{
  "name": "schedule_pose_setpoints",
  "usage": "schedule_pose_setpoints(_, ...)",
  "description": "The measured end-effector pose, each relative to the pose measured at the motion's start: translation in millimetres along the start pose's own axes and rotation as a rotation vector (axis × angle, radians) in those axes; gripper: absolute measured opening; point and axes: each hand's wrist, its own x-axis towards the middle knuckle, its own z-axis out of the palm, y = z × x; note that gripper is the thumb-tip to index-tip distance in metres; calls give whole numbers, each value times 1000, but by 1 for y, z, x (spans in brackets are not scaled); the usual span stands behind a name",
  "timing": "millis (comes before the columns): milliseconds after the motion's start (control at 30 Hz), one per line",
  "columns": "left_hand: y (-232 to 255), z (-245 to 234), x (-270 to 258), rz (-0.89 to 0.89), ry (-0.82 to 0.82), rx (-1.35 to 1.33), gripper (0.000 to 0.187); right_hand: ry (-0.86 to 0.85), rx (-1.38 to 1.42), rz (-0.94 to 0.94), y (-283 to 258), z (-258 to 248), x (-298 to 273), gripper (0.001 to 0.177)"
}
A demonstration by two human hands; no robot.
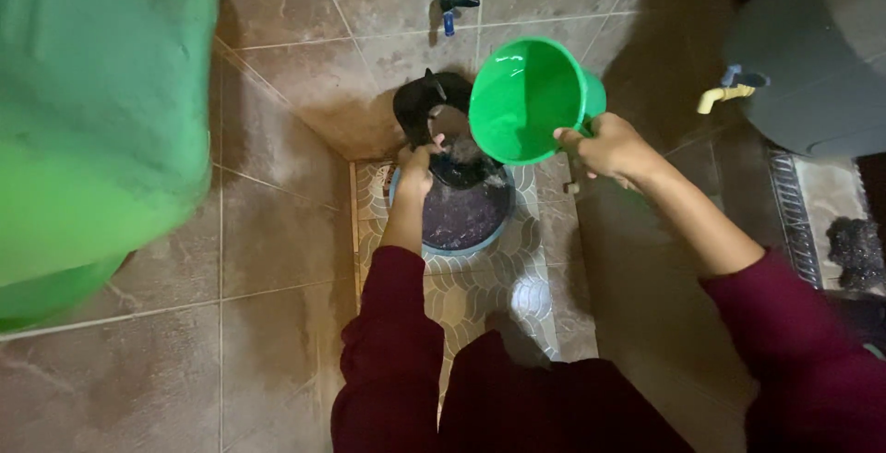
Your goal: Washing and scrubbing black metal stove burner stands in a bathroom wash area using a metal scourer and water.
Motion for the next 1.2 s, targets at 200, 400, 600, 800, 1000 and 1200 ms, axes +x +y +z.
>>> schedule_pose_setpoints(200,-23,16,3,203,173,312,20,23,-35,-21,-15,10,4,39)
schedule_pose_setpoints(400,8,54,-18,366,446,1024,42,18,3,-60,-26,29,24,36)
schedule_pose_setpoints(600,43,71,-61,856,46,837,51,88,-197,-180,-27,48,53,47)
schedule_pose_setpoints(800,108,106,-123,478,159,1342,56,131,-158,-262,-35,57,67,45)
schedule_pose_setpoints(1000,94,87,-103,666,94,1423,38,136,-174,-218,-55,50,53,44)
schedule_pose_setpoints(1200,54,70,-47,654,103,1524,33,179,-249,-207,-54,51,56,43)
